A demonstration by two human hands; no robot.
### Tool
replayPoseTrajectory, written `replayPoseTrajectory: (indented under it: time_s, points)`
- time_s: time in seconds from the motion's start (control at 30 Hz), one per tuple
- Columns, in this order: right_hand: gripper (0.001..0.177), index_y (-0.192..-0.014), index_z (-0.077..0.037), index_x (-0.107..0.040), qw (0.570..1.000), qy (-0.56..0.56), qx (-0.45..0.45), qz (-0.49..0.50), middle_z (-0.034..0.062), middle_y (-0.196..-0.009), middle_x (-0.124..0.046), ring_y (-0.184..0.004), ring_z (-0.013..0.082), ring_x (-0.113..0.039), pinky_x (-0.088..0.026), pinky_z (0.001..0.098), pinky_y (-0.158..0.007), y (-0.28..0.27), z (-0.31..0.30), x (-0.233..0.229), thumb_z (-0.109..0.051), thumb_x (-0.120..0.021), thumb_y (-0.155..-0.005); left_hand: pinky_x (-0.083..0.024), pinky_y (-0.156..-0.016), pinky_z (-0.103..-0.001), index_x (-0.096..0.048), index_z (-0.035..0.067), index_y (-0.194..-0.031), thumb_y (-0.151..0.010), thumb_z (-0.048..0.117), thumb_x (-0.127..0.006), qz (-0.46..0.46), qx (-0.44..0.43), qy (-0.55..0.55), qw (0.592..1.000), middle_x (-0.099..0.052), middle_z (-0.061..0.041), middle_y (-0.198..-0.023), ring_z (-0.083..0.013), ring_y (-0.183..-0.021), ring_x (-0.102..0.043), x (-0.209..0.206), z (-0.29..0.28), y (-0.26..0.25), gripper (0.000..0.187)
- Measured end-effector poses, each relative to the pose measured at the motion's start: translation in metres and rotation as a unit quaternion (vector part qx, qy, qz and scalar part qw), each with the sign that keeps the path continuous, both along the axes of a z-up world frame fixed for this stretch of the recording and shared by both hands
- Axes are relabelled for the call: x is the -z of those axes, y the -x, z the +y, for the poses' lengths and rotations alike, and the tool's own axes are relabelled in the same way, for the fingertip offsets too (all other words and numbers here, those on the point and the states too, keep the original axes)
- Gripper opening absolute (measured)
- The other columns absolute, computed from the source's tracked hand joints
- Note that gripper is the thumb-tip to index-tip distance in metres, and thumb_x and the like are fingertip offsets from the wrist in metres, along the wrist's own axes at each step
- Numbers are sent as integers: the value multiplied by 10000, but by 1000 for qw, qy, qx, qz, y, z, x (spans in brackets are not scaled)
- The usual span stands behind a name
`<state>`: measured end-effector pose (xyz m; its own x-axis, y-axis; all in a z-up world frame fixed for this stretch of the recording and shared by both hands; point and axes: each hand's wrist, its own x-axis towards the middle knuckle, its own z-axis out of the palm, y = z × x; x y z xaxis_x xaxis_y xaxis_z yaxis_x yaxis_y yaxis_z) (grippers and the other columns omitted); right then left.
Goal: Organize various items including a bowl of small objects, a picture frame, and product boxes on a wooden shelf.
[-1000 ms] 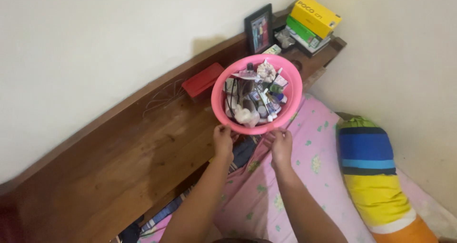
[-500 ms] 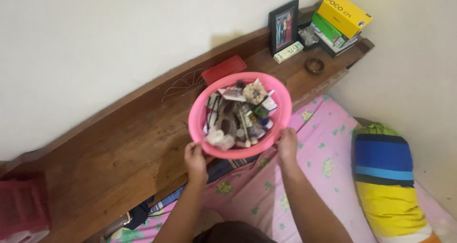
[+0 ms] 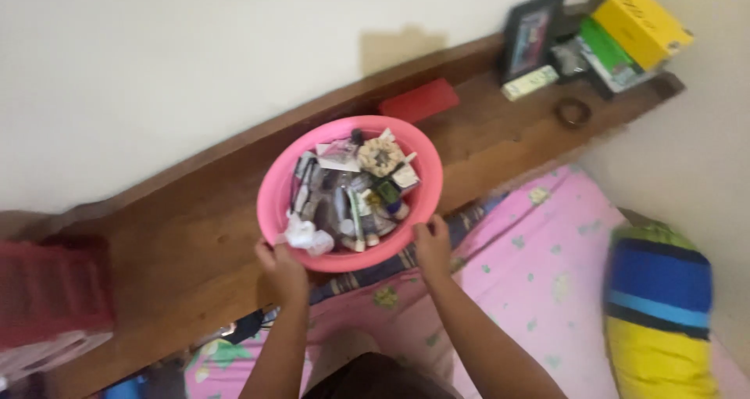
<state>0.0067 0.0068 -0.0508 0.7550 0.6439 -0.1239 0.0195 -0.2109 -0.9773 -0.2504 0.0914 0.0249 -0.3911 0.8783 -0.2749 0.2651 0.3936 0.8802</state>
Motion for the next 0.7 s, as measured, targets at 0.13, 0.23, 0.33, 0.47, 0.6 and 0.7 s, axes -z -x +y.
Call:
replayPoseTrajectory:
  time_s: [0.13,0.23,0.33,0.47,0.6,0.7]
  points:
    - [277,-1072,1,-577,980,-14,109,-167,141,-1012,-564,-906,257,-564,-484,378,-820,-7,23,-11,-139,-692,-862,-394,-1085,-463,-513,-27,-1413,-1084,303,-468,63,33,-143,987,-545,-255,-1414,-405,-1285,-534,28,11,22,468]
    - [359,-1149,21,-540,960,-57,130,-243,188,-1100,-526,-994,317,-534,-454,409,-890,-1,56,-68,-147,-714,-883,-298,-1172,-458,-447,-41,-1476,-1056,298,-467,38,58,-206,976,-434,-253,-1527,-397,-1408,-420,-15,20,23,540]
    - [383,-1198,15,-569,938,-80,76,-328,193,-1163,-555,-1090,351,-551,-438,435,-974,2,88,-111,-145,-726,-886,-281,-1194,-457,-448,-38,-1491,-1080,287,-445,14,118,-291,949,-432,-241,-1542,-393,-1435,-401,-44,35,14,524]
    - [345,-1221,-10,-600,955,-86,15,-283,162,-1177,-606,-1125,309,-583,-458,416,-983,-7,86,-107,-117,-700,-909,-319,-1211,-431,-469,-6,-1486,-1098,268,-438,-30,148,-323,934,-493,-213,-1504,-343,-1422,-462,-71,32,-17,477]
    - [324,-1240,-20,-590,979,-134,-79,-129,112,-1196,-633,-1105,213,-606,-501,338,-938,-42,64,-86,-91,-642,-928,-334,-1190,-422,-485,1,-1477,-1083,219,-488,15,107,-307,946,-513,-208,-1486,-331,-1400,-472,-90,30,-66,451]
    - [278,-1203,-29,-612,974,-143,-166,-52,86,-1142,-663,-1055,166,-634,-520,311,-927,-84,60,-91,-85,-649,-934,-165,-1275,-483,-429,-37,-1543,-1131,160,-449,91,87,-365,922,-451,-238,-1596,-374,-1527,-359,-116,10,-98,458]
